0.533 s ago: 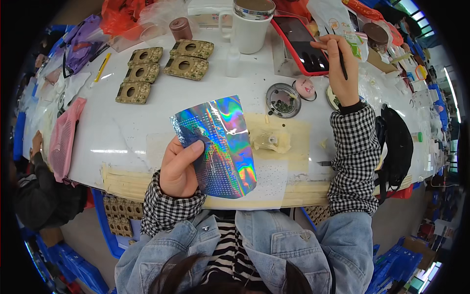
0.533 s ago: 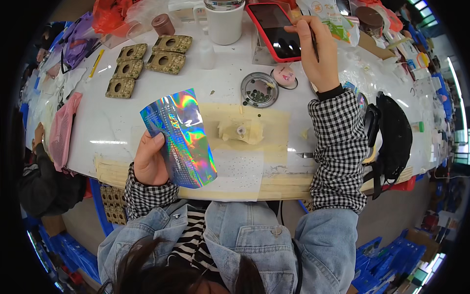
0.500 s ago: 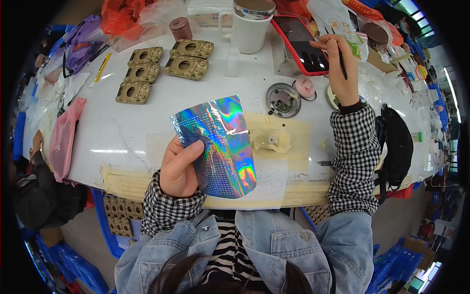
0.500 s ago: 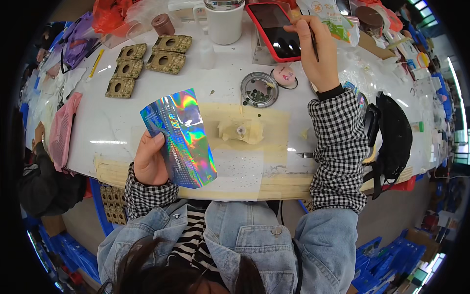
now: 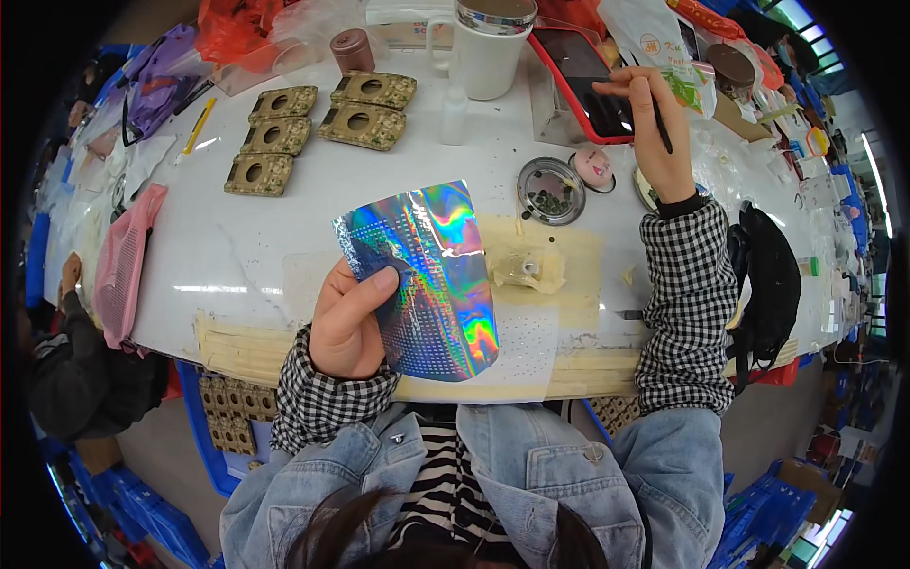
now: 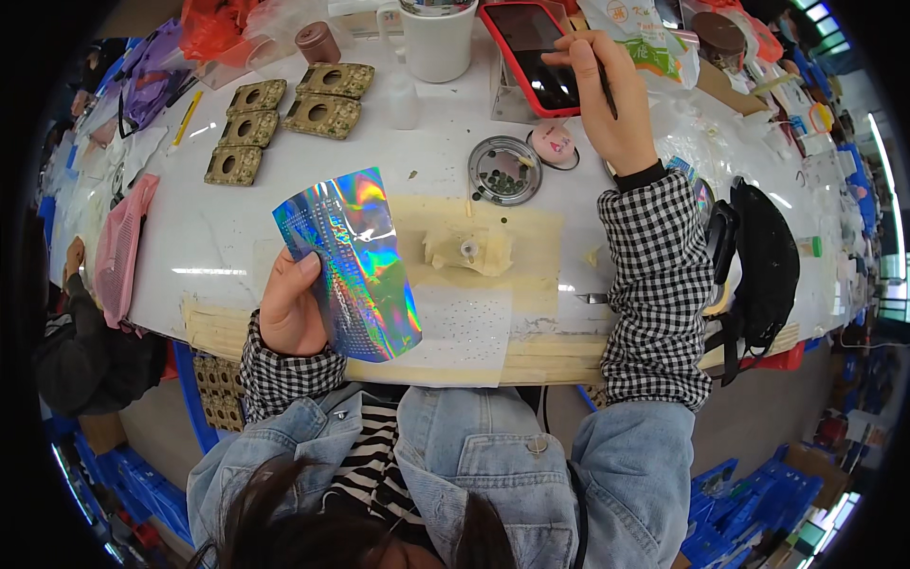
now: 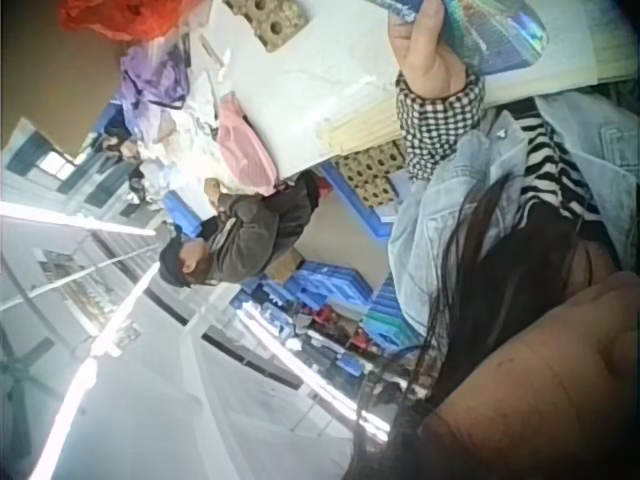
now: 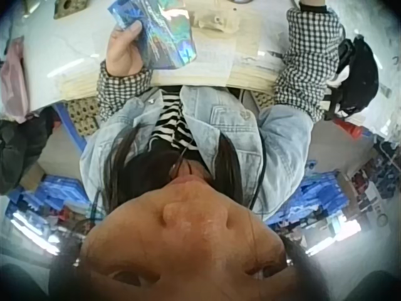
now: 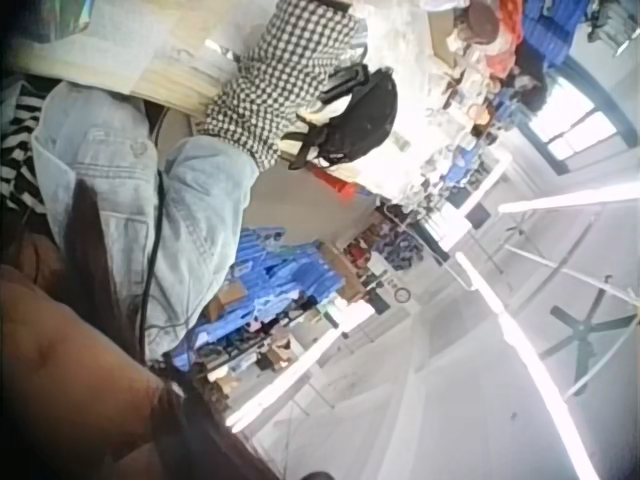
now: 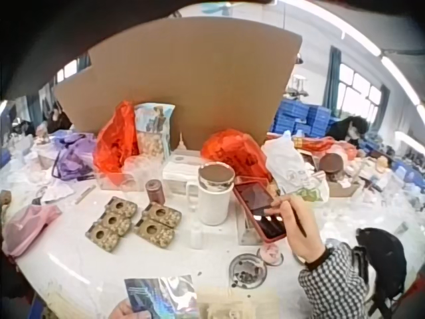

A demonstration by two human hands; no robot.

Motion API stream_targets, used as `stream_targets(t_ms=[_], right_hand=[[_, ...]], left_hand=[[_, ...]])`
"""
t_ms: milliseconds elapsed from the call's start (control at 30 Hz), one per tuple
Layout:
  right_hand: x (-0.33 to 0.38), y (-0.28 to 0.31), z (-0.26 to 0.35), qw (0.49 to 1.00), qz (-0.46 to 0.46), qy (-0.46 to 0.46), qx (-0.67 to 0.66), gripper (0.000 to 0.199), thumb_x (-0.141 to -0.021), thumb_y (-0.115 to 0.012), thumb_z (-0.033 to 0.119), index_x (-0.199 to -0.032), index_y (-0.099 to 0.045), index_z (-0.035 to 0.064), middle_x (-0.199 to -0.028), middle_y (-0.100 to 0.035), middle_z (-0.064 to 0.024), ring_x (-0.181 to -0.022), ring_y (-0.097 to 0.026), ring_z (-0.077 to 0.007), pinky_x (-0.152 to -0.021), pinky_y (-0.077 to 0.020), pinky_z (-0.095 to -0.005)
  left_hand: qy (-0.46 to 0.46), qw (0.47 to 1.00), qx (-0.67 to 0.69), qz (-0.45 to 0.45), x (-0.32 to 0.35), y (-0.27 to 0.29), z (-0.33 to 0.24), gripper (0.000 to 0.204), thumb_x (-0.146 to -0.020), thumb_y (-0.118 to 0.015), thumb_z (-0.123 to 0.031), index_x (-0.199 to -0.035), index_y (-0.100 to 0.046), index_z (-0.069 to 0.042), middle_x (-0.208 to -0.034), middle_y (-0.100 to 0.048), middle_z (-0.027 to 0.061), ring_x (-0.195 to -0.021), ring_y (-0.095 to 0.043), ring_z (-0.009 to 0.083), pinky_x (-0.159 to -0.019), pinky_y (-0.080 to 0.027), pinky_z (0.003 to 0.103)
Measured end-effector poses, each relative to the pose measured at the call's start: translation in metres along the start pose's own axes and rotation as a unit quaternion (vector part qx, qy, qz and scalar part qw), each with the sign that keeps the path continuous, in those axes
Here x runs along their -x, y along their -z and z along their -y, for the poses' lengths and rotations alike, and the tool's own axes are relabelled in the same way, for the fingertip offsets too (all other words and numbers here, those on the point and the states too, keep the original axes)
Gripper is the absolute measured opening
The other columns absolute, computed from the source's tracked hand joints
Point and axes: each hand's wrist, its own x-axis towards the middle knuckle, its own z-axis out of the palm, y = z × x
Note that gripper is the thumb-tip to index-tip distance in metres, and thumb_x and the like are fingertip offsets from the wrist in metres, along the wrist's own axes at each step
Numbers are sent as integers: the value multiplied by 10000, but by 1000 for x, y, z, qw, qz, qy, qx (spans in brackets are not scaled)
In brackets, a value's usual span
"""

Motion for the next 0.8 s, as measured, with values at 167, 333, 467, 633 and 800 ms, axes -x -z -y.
stream_targets(t_ms=[167, 333, 467, 633, 800], right_hand=[[-2, 2, -1, 1000, 6, 22, 14, 274, -1028, -396, 232, -1062, -556, 12, -980, -681, -109, -931, -636, -171, -845, -427, -278], [-4, 1, -5, 994, 52, 52, 75, 330, -1046, -335, 267, -1122, -522, 6, -1057, -682, -145, -1044, -603, -156, -964, -391, -294], [-4, 1, -6, 996, 41, 53, 64, 328, -1045, -340, 267, -1123, -521, 5, -1064, -677, -145, -1054, -603, -165, -973, -386, -294], [-4, 3, -8, 997, 8, 43, 56, 338, -1044, -347, 279, -1099, -534, 2, -1015, -688, -132, -1032, -606, -155, -949, -396, -284], [-5, 10, -10, 987, -80, 32, 132, 308, -1020, -405, 276, -993, -590, 31, -836, -695, -53, -824, -537, -187, -787, -405, -305]], left_hand=[[-3, 1000, -1, -4, 0, -1, 0, 312, -904, -532, -29, -1208, -539, 36, -1174, -628, 158, -1059, -623, 221, -944, -490, 368], [2, 1000, -6, -7, 1, -3, -1, 314, -903, -533, -31, -1209, -538, 38, -1166, -631, 160, -1051, -626, 221, -937, -495, 367], [-1, 1000, -4, -3, 1, -3, -1, 312, -905, -528, -30, -1209, -538, 38, -1160, -633, 160, -1049, -627, 222, -937, -496, 368], [1, 1000, -2, -1, 1, 0, -1, 308, -907, -525, -30, -1207, -539, 38, -1160, -633, 159, -1048, -628, 222, -937, -496, 367], [-2, 1000, 3, 0, 1, -2, -1, 305, -908, -527, -29, -1205, -543, 34, -1160, -634, 157, -1044, -629, 221, -938, -496, 367]])
